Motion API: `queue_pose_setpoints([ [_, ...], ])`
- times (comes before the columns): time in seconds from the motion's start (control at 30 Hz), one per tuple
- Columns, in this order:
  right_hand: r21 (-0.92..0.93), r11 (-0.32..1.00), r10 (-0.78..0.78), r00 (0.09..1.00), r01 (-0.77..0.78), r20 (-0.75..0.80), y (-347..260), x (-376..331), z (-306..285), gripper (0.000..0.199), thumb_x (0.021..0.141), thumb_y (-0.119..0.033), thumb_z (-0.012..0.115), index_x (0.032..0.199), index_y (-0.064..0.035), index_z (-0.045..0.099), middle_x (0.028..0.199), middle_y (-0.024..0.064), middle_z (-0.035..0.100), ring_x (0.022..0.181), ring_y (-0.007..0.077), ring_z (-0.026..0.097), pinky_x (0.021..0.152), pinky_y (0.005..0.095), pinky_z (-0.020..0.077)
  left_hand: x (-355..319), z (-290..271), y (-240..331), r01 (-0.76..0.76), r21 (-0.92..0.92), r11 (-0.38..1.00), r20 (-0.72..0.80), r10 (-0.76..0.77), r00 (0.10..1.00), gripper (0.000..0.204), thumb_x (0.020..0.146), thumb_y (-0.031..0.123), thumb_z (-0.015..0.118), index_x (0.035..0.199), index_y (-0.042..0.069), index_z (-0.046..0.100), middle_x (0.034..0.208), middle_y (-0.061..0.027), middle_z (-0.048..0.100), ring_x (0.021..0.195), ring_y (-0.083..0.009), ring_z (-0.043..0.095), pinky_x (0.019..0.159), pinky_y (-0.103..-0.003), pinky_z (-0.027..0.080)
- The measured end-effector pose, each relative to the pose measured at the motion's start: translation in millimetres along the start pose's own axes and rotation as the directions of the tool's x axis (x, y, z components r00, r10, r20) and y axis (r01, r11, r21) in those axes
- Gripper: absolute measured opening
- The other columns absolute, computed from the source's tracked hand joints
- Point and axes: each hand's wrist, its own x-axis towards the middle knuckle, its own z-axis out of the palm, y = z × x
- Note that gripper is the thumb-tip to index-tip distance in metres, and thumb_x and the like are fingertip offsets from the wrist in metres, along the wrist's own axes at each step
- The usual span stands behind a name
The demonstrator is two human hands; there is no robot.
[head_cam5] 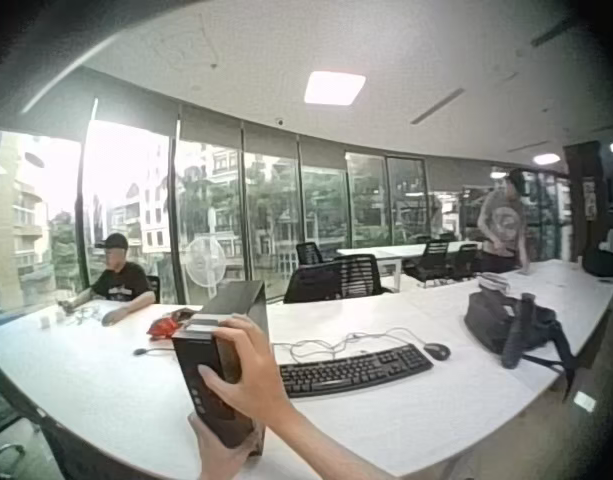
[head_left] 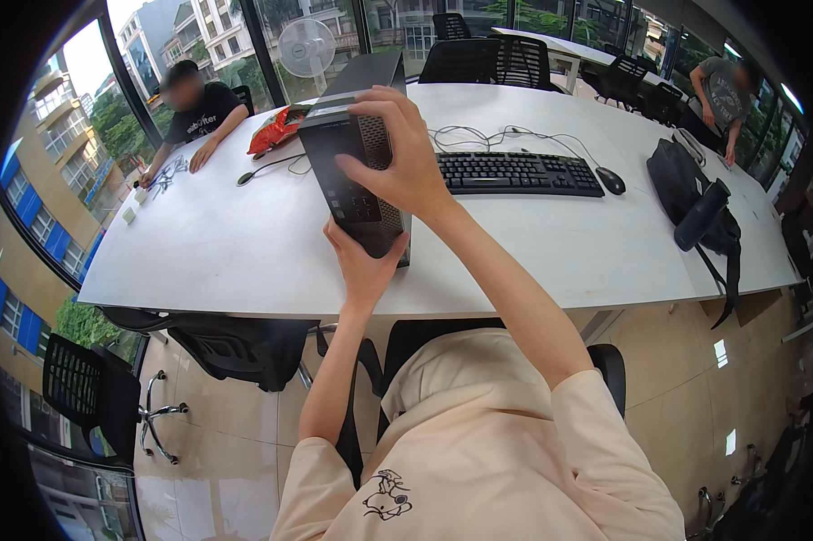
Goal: The person removes the side panel of a computer case by hand, disconnects internal cables, and removes the hard drive from the chassis.
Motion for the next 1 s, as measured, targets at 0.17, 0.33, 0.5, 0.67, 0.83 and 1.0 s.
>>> queue_pose_setpoints([
  [0.17, -0.009, 1.0, 0.01, 1.0, -0.01, -0.014, 0, 0, -3, 0.057, 0.074, -0.018, 0.085, 0.124, -0.0104, 0.06, 0.136, 0.0111, 0.059, 0.138, 0.0359, 0.049, 0.111, 0.0483, 0.0404, 6, -22, 11, 0.009, 0.015, 1.0, 0.173, -0.011, 0.985, 0.1, 0.08, 0.029, 0.089, 0.147, -0.005, 0.023, 0.137, -0.0236, 0.037, 0.131, -0.038, 0.041, 0.111, -0.047, 0.037],
  [0.33, -0.001, 1.0, 0.018, 0.999, -0.019, -0.026, -2, -1, -2, 0.057, 0.073, -0.017, 0.085, 0.124, -0.0109, 0.059, 0.136, 0.0117, 0.058, 0.138, 0.0354, 0.05, 0.109, 0.048, 0.0407, 14, -36, 27, 0.143, -0.005, 0.99, 0.307, -0.134, 0.942, 0.094, 0.084, 0.026, 0.084, 0.146, -0.009, 0.023, 0.136, -0.026, 0.037, 0.132, -0.0399, 0.041, 0.113, -0.047, 0.036],
  [0.5, -0.017, 0.999, 0.046, 0.999, -0.046, -0.029, -9, 1, -4, 0.056, 0.074, -0.017, 0.085, 0.124, -0.0101, 0.059, 0.137, 0.0131, 0.057, 0.14, 0.0376, 0.048, 0.112, 0.0489, 0.0409, 14, -24, 12, 0.156, -0.027, 0.987, 0.275, -0.143, 0.951, 0.086, 0.086, 0.024, 0.081, 0.142, -0.014, 0.027, 0.136, -0.0276, 0.038, 0.132, -0.0401, 0.042, 0.115, -0.046, 0.033],
  [0.67, -0.163, 0.976, 0.125, 0.983, -0.146, -0.132, -36, -4, 15, 0.075, 0.069, -0.028, 0.092, 0.13, -0.0091, 0.052, 0.149, 0.0232, 0.044, 0.144, 0.0503, 0.039, 0.111, 0.0546, 0.0423, 18, -28, 14, 0.126, 0.07, 0.99, 0.298, -0.141, 0.944, 0.079, 0.089, 0.027, 0.079, 0.14, -0.013, 0.034, 0.138, -0.0271, 0.036, 0.137, -0.0381, 0.034, 0.12, -0.045, 0.026],
  [0.83, -0.376, 0.9, 0.145, 0.966, -0.219, -0.215, -41, -4, 42, 0.091, 0.063, -0.026, 0.092, 0.137, -0.0096, 0.042, 0.15, 0.0282, 0.034, 0.139, 0.0538, 0.036, 0.103, 0.0587, 0.0435, 15, -42, 2, -0.212, 0.103, 0.972, 0.458, 0.143, 0.877, 0.071, 0.085, 0.014, 0.077, 0.145, -0.002, 0.043, 0.142, -0.0242, 0.035, 0.135, -0.0403, 0.033, 0.117, -0.047, 0.031],
  [1.0, -0.404, 0.889, 0.125, 0.963, -0.215, -0.239, -42, -1, 41, 0.092, 0.058, -0.02, 0.088, 0.137, -0.0097, 0.042, 0.146, 0.0277, 0.036, 0.135, 0.05, 0.037, 0.101, 0.0582, 0.0437, 19, -48, 11, 0.094, -0.002, 0.996, 0.462, -0.082, 0.883, 0.086, 0.084, 0.011, 0.079, 0.15, -0.005, 0.024, 0.139, -0.022, 0.038, 0.131, -0.0357, 0.044, 0.115, -0.046, 0.035],
])
